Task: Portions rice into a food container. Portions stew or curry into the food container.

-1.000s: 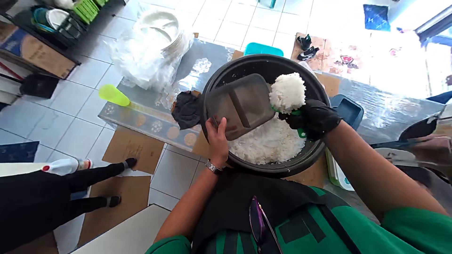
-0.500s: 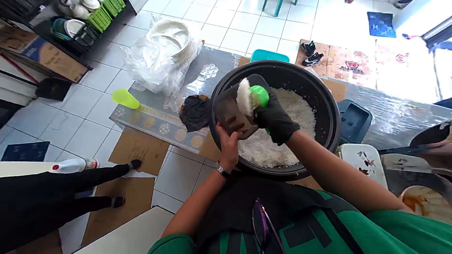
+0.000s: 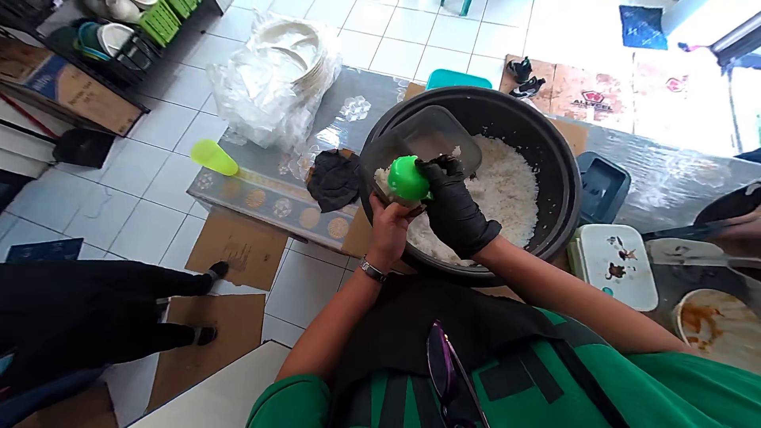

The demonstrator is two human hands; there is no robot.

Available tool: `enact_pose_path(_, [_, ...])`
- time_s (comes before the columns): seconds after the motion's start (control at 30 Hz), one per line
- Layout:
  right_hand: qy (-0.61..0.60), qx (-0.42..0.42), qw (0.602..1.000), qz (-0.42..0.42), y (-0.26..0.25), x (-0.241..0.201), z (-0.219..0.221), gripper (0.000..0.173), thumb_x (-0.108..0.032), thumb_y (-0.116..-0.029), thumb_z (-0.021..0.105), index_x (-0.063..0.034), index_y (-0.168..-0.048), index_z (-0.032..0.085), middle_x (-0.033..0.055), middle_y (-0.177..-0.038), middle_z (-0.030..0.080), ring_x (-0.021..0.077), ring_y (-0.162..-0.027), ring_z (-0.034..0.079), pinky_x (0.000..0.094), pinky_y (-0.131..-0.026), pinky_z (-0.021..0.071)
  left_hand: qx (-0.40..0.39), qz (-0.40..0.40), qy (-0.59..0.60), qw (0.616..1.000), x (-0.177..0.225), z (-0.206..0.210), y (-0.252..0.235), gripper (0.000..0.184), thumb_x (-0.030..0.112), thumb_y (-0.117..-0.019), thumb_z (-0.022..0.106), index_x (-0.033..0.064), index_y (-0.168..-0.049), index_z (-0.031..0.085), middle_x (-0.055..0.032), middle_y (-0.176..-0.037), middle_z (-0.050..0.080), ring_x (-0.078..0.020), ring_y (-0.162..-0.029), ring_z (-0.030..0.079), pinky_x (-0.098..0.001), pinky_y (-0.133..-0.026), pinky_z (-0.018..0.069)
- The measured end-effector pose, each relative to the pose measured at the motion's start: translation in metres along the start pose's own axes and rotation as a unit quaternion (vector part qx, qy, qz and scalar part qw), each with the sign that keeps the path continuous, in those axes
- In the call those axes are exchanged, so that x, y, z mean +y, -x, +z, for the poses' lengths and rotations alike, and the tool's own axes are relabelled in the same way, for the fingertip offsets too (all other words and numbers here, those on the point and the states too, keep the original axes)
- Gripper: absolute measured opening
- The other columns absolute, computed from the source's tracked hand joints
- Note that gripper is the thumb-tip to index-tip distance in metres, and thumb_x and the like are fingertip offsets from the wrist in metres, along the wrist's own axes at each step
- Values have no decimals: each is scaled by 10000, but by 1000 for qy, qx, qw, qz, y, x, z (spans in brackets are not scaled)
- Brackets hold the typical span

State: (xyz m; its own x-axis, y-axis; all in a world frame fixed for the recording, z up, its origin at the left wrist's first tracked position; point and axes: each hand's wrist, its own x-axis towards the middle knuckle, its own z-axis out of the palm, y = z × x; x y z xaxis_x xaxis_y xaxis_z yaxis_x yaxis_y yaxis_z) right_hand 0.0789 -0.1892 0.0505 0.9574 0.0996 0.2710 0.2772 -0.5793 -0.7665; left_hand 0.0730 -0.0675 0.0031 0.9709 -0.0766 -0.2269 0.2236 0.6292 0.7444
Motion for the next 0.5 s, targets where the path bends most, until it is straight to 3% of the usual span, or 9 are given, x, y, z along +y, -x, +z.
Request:
enact_pose_path(0.07, [-32, -13, 998, 52, -8, -6, -8, 484, 125, -856, 655, 38, -1329, 598, 301, -1300, 529, 370, -1154, 593, 453, -937, 557, -9, -27, 21, 999, 3, -2, 0, 632, -9, -911, 410, 165, -1492, 232, -95, -1310, 525, -210, -1105, 621, -418, -910, 554])
enact_pose_path(0.13, [-66, -34, 992, 103, -16, -8, -20, 535, 117, -842, 672, 35, -1360, 563, 284, -1299, 544, 316, -1036, 636, 405, -844, 577, -23, -44, 46, 998, 5, -3, -1, 584, -4, -923, 376, 162, -1472, 266, -111, -1327, 530, -250, -1126, 628, -458, -918, 562])
enact_pose_path(0.2, [-139, -49, 977, 156, -18, -6, -30, 580, 96, -846, 662, -11, -1399, 523, 205, -1320, 563, 228, -924, 663, 359, -734, 590, -44, -47, 53, 997, 8, -9, -3, 626, 1, -910, 368, 172, -1501, 254, -120, -1385, 504, -277, -1184, 603, -493, -952, 548])
enact_pose_path(0.27, [-198, -36, 964, 176, -18, -9, -36, 530, 78, -887, 645, -38, -1379, 486, 120, -1235, 598, 130, -799, 656, 292, -662, 583, -54, -49, 48, 996, 12, -13, -6, 663, -11, -903, 368, 186, -1523, 241, -124, -1409, 498, -290, -1207, 596, -511, -971, 540])
enact_pose_path(0.3, [-186, -31, 970, 154, -18, -10, -36, 521, 83, -889, 637, -21, -1376, 484, 130, -1243, 583, 129, -818, 654, 289, -677, 585, -58, -49, 47, 996, 13, -14, -7, 669, -18, -905, 364, 187, -1529, 239, -128, -1415, 498, -295, -1213, 594, -519, -980, 536])
enact_pose_path(0.4, [-54, -49, 997, 23, -17, -14, -26, 516, 112, -830, 677, 39, -1333, 593, 262, -1267, 576, 278, -972, 658, 393, -803, 592, -78, -57, 23, 995, 13, -16, -8, 611, 10, -914, 373, 195, -1489, 275, -83, -1335, 538, -229, -1147, 619, -463, -943, 550])
enact_pose_path(0.43, [-47, -39, 998, 3, -18, -15, -23, 514, 99, -826, 674, 38, -1332, 604, 264, -1248, 589, 282, -966, 659, 395, -798, 590, -84, -65, 24, 994, 13, -15, -7, 571, 25, -918, 377, 195, -1459, 308, -73, -1306, 557, -217, -1122, 632, -449, -927, 559])
enact_pose_path(0.5, [-108, 1, 992, 59, -19, -17, -32, 548, 54, -875, 631, 28, -1412, 519, 195, -1247, 614, 200, -919, 676, 352, -749, 601, -95, -85, 48, 991, 15, -17, -6, 548, 44, -914, 385, 177, -1444, 340, -98, -1326, 566, -257, -1150, 630, -490, -959, 549])
